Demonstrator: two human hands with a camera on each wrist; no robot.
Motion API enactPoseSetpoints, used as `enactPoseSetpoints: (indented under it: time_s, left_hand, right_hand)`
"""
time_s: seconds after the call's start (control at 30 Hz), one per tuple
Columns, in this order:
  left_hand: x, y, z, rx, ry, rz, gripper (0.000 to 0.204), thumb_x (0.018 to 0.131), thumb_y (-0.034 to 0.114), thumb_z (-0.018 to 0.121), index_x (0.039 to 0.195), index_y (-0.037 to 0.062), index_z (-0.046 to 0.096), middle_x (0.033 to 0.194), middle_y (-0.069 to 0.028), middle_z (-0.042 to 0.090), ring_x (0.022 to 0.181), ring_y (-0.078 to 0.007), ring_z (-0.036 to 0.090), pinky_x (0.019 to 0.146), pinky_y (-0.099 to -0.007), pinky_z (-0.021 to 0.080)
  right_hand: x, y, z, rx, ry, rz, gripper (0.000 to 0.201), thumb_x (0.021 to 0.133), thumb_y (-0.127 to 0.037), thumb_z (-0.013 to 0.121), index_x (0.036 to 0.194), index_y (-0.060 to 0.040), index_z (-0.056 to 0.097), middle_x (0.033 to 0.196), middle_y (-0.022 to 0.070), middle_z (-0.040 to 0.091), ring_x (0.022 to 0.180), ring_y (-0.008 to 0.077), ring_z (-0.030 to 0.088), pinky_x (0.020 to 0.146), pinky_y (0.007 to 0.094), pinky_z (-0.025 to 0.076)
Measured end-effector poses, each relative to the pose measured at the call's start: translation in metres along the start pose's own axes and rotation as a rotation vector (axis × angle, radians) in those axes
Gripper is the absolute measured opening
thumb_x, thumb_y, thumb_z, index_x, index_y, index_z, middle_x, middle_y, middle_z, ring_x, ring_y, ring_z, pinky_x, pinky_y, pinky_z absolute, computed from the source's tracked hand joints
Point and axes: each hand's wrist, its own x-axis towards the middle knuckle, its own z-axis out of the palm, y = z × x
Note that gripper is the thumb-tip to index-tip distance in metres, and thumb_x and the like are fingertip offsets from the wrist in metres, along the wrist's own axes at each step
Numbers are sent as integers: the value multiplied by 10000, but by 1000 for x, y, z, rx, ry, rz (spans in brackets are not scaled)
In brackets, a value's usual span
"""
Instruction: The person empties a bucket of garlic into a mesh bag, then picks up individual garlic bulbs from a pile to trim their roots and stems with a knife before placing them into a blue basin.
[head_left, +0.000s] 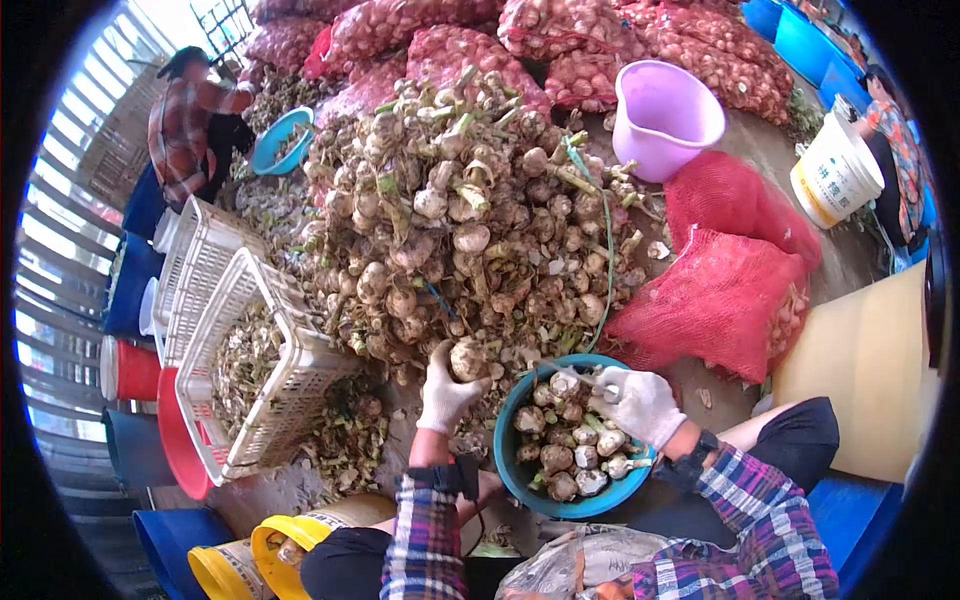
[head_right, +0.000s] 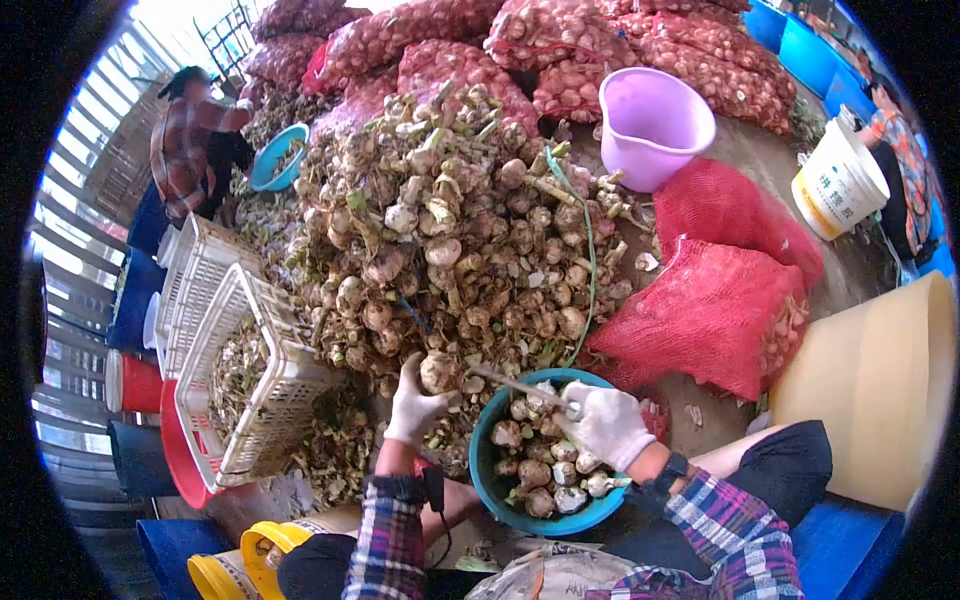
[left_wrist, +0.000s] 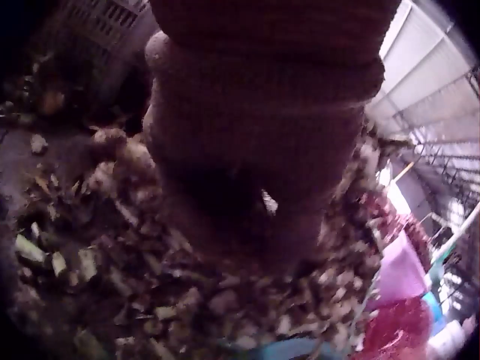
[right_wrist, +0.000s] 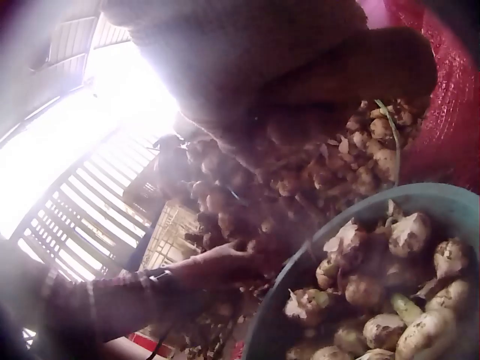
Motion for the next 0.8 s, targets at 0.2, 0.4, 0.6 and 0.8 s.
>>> enactPoseSetpoints:
  time_s: [0.2, 0.4, 0.6, 0.8]
  left_hand:
    - [-65, 139, 0, -567, -359, -78, 794, 680, 96, 811, 1341, -34, 391, 1183, -111, 614, 1042, -196, 626, 915, -340, 517]
    - [-105, 130, 10, -450, -311, 5, 853, 659, 7, 799, 1360, -23, 313, 1226, -125, 600, 1074, -215, 620, 937, -338, 515]
    - [-125, 110, 20, -692, -293, -119, 673, 845, 43, 700, 1406, 63, 328, 1313, -119, 526, 1156, -214, 567, 990, -355, 488]
    - [-138, 138, 9, -728, -309, -119, 592, 864, 39, 670, 1369, 42, 361, 1290, -130, 538, 1134, -211, 582, 974, -351, 502]
  right_hand:
    - [6, -40, -1, -78, 138, -349, 112, 841, -248, 637, 876, -150, 595, 699, 79, 622, 672, 304, 645, 573, 429, 505]
    - [-14, -49, -16, -119, 238, -530, 58, 819, -161, 589, 874, -141, 592, 752, 71, 608, 734, 254, 656, 604, 415, 509]
    - [-35, -63, -21, -172, 166, -584, 119, 704, -175, 675, 792, -125, 613, 685, 43, 563, 679, 253, 623, 629, 388, 476]
    - [-28, -58, -18, -131, 262, -667, 147, 677, -147, 673, 810, -113, 621, 698, 42, 569, 684, 249, 619, 631, 386, 487]
